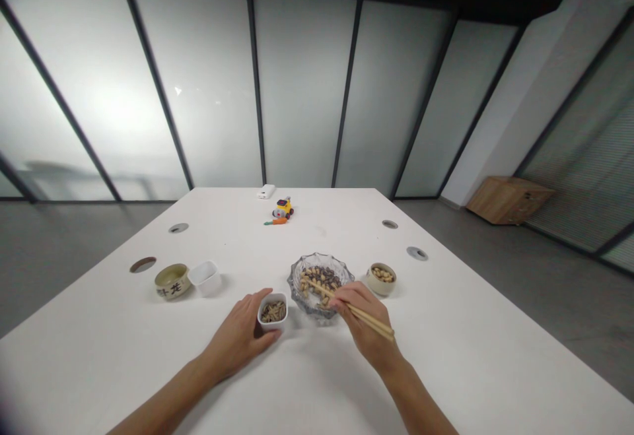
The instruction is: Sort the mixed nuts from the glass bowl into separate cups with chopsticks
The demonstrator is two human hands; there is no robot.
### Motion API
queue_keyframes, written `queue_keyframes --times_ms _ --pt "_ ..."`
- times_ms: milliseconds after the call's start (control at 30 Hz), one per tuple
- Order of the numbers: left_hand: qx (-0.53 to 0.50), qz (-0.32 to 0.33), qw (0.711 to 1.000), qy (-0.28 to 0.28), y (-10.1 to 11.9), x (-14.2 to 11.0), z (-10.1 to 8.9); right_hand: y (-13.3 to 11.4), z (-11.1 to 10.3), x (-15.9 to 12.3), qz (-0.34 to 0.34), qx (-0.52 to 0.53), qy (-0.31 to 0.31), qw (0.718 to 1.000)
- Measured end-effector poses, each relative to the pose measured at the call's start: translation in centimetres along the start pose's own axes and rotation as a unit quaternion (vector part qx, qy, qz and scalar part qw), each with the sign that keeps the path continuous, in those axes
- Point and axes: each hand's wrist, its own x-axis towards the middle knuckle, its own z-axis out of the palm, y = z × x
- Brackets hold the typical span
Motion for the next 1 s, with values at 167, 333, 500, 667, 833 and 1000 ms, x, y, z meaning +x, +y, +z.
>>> queue_keyframes --times_ms 167,333,500,667,833,1000 --pt "0.002 0.0 1.0 -0.005 0.0 0.0 0.1 -1.4 0.6 -0.1 -0.01 0.036 0.087 0.995" --pt "0.01 -0.001 1.0 -0.004 -0.1 0.0 0.2 -1.1 -0.3 0.3 -0.022 0.039 0.08 0.996" --pt "0.011 0.0 1.0 -0.006 -0.4 0.0 0.4 0.5 -2.6 1.4 -0.013 -0.044 0.07 0.997" --pt "0.013 0.004 1.0 -0.004 -0.4 0.0 0.5 0.8 -2.7 1.4 0.005 -0.058 -0.009 0.998" --pt "0.014 0.009 1.0 0.003 -0.4 0.0 0.4 0.8 -2.5 0.8 0.049 -0.029 -0.046 0.997" --pt "0.012 0.009 1.0 0.0 -0.3 0.0 0.3 1.0 -2.7 0.7 0.056 -0.019 -0.04 0.997"
